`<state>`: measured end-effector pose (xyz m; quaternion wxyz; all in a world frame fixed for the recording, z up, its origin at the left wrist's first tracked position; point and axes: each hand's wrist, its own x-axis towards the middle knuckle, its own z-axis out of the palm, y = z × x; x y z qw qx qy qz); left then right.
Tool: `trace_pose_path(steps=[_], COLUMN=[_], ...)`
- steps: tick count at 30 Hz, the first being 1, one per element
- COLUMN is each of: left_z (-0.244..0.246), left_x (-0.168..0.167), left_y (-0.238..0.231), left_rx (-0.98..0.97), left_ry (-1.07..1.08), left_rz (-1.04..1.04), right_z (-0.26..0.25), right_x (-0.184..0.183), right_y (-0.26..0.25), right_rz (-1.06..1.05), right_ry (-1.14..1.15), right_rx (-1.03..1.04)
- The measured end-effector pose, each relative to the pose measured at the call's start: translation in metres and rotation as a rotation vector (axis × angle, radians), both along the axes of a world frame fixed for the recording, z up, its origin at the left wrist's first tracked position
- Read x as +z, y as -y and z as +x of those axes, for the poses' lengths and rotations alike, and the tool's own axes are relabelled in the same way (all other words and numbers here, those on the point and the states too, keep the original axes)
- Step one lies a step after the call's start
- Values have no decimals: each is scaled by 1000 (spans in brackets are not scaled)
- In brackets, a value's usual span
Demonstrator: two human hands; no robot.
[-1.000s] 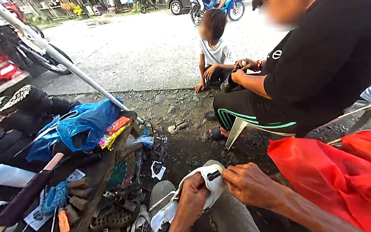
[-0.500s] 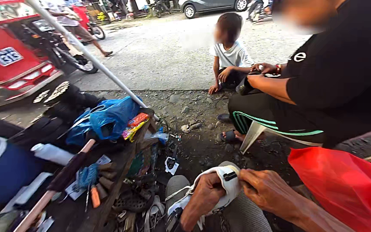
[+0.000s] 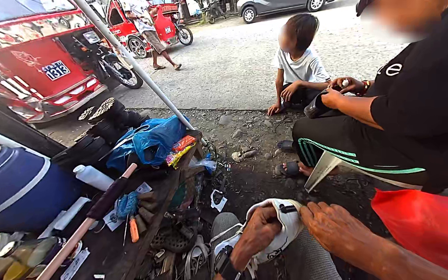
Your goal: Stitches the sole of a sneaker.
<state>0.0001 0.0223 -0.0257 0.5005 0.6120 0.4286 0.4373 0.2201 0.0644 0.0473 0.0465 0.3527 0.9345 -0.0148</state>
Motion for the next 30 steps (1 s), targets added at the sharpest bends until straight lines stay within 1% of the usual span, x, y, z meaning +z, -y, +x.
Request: trace_pose_path(steps=[2,5,9,12,14,16,18,20,21,23,25,27,30], left_z=[1,2,2,2,3,4,6,7,8,9,11,12,9], left_x=[2,2,-1,0,0,1,-2,-3,-3,-2,-1,0,0], left_y=[0,0,-1,-1,0,-1,2,3,4,4,4,4,3], left_rx=[-1,-1,7,34,79,123,155,156,150,147,163,158,126], left_ry=[0,3,56,69,75,93,77,-14,-55,-90,-82,-54,7], left_rz=[-10,-21,-20,-16,-2,21,29,23,13,0,4,2,-23], right_z=[5,11,20,25,33,49,70,77,76,68,61,57,57], right_x=[3,1,-13,-12,-8,-8,-18,-27,-34,-44,-56,-63,-69], right_y=[-6,-9,-13,-13,-12,-14,-12,-4,0,13,22,30,38], right_rz=[-18,32,204,223,191,155,116,27,-65,-396,-662,-793,-890], right_ry=[-10,-78,-206,-268,-292,-317,-353,-423,-488,-638,-797,-973,-1186], right_rx=[46,83,85,29,-41,-134,-243,-330,-357,-429,-428,-379,-373])
